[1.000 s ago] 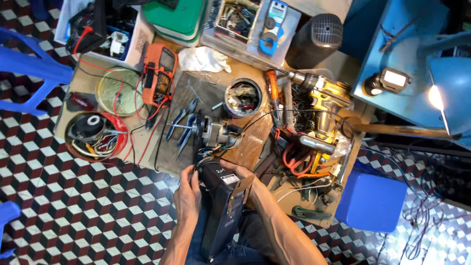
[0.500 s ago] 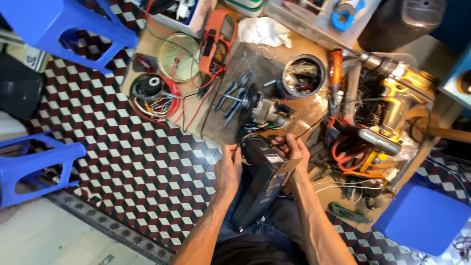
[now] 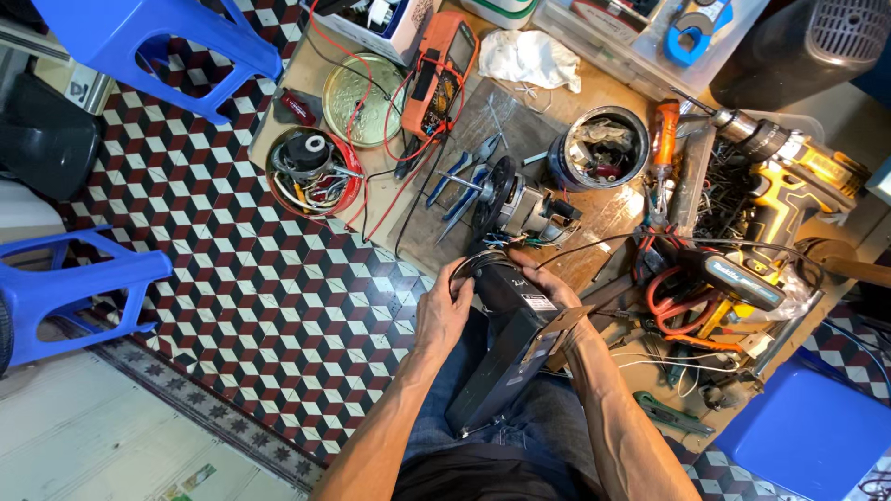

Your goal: The person works at a cluttered workbench repairing an electric motor. They hold and reposition a black mounting bracket, manipulate the motor's wiring and power plug, fit the bracket to the motor housing, and turn the assembly over while checking the parts by hand.

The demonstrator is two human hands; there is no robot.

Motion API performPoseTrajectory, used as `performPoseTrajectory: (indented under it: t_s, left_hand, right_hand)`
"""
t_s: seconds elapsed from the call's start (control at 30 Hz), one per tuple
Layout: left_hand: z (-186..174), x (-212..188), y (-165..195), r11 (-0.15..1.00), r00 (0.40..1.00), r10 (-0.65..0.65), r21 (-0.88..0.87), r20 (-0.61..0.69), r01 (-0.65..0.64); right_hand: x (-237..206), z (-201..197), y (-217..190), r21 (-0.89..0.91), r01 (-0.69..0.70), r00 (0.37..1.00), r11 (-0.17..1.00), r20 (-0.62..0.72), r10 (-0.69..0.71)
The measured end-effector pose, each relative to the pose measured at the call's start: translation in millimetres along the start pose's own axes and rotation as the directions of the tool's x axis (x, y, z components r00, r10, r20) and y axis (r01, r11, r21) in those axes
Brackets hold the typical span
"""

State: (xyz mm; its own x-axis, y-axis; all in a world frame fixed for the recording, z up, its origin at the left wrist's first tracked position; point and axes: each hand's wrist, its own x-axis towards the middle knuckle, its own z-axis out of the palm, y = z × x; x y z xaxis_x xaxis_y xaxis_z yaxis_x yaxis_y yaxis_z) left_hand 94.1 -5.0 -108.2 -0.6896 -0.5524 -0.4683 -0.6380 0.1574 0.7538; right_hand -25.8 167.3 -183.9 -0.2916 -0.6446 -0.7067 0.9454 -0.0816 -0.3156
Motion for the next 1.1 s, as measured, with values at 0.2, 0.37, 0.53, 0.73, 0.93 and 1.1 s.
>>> performPoseTrajectory:
  t_s: [0.2, 0.37, 0.53, 0.73, 0.93, 1.1]
  left_hand:
    - [-1, 6, 1, 0.999, 0.997, 0.017, -0.028, -0.073, -0.019]
    - [5, -6, 5, 0.988, 0.978, -0.147, 0.028, -0.147, 0.153]
    - [-10, -18, 1, 0.999, 1.0, -0.013, -0.035, 0.015, 0.014]
    - [-21, 4, -2, 0.964, 0.991, 0.116, -0.246, 0.067, -0.096]
    - [-5, 2, 4, 0.967, 0.999, 0.042, -0.252, 0.013, -0.037]
    - [-19, -6, 3, 0.942, 0.994, 0.012, -0.336, 0.104, 0.024]
  right_hand:
    - [20, -18, 6, -0.033, 0.044, 0.987, 0.998, 0.154, -0.039]
    - [28, -22, 4, -0.246, 0.075, 0.996, 0.966, 0.061, -0.061]
    - [7, 1, 0, -0.088, -0.004, 1.0, 0.996, -0.009, 0.003]
    - [16, -11, -3, -0.189, 0.06, 0.998, 0.98, 0.017, -0.058]
    - [21, -15, -1, -0.336, 0.006, 0.981, 0.942, -0.182, -0.071]
    - [17, -5, -5, -0.278, -0.006, 0.994, 0.961, -0.105, -0.024]
